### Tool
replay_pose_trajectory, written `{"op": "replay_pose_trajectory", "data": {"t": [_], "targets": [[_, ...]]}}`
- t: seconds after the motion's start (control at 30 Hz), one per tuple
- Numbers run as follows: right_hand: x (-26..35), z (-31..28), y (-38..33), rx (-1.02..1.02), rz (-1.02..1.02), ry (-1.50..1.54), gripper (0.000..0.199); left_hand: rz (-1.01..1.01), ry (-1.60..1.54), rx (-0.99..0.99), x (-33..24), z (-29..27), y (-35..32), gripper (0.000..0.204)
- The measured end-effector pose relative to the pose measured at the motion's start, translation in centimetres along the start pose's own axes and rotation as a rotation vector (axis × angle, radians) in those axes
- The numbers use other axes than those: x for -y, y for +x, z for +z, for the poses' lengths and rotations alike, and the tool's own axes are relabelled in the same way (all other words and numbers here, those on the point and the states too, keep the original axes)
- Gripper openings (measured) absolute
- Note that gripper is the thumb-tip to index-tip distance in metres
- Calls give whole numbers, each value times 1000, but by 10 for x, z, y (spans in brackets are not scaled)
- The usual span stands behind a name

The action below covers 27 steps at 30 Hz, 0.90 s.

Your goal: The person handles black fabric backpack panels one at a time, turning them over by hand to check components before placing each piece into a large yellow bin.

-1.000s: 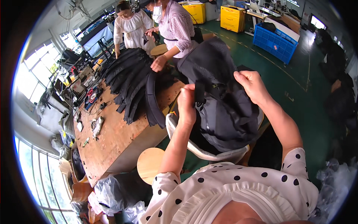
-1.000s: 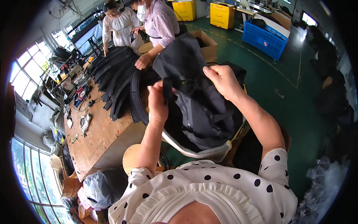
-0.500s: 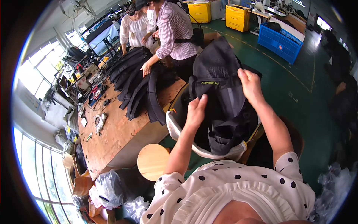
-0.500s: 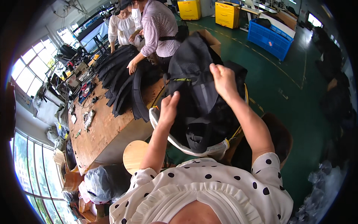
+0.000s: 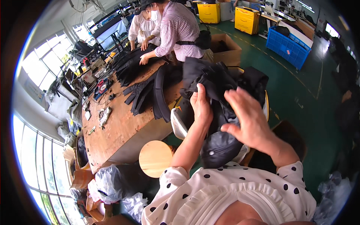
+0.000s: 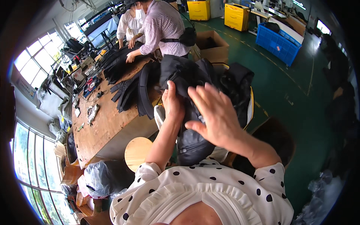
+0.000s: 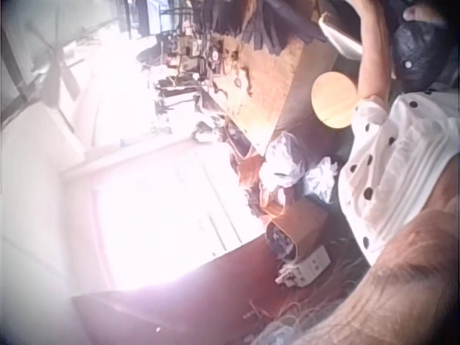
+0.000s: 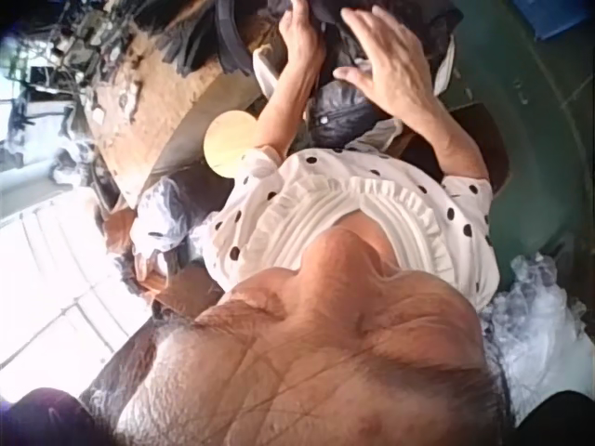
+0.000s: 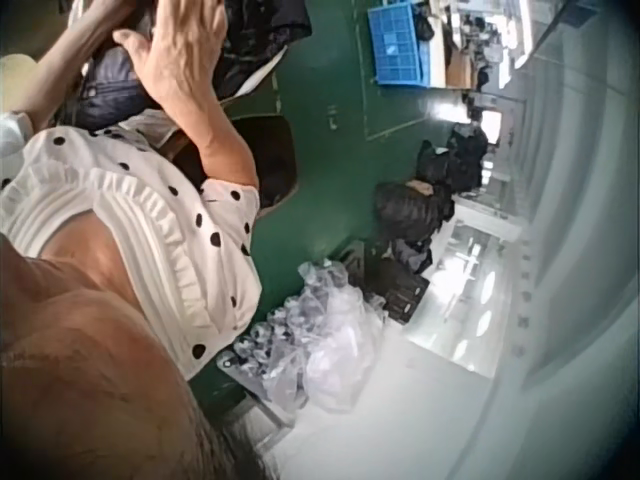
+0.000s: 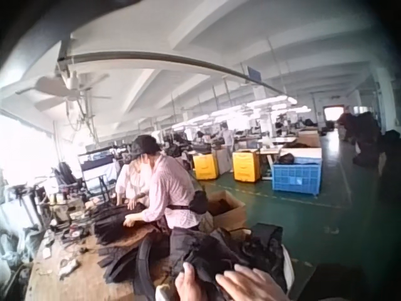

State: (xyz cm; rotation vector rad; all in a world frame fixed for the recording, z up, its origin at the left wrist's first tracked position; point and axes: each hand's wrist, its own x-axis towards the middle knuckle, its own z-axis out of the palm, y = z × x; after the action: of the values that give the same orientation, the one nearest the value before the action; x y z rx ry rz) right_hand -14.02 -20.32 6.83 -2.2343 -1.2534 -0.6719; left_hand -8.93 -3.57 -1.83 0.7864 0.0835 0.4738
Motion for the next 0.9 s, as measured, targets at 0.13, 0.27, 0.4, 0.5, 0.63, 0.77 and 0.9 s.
{"op": "replay_pose_trajectory", "data": {"t": [0.13,0.27,0.4,0.5,0.63,0.77,0.9], "targets": [[-52,42,-55,99,145,-256,53,83,-111,-32,-20,22,-5,34],[-130,32,-103,195,-23,-437,14,71,-362,-23,-37,-9,8,48],[-212,-10,-193,182,573,-535,20,169,-185,0,-76,-39,31,55],[-150,-7,-119,-257,748,30,30,202,-36,-86,-52,-45,26,54],[-83,78,-72,-175,736,637,81,246,65,-150,-17,-25,13,55],[-50,123,-74,-49,708,479,88,182,-213,-159,-32,3,-7,55],[-81,143,-87,27,1098,841,42,215,320,-324,-21,0,-26,52]]}}
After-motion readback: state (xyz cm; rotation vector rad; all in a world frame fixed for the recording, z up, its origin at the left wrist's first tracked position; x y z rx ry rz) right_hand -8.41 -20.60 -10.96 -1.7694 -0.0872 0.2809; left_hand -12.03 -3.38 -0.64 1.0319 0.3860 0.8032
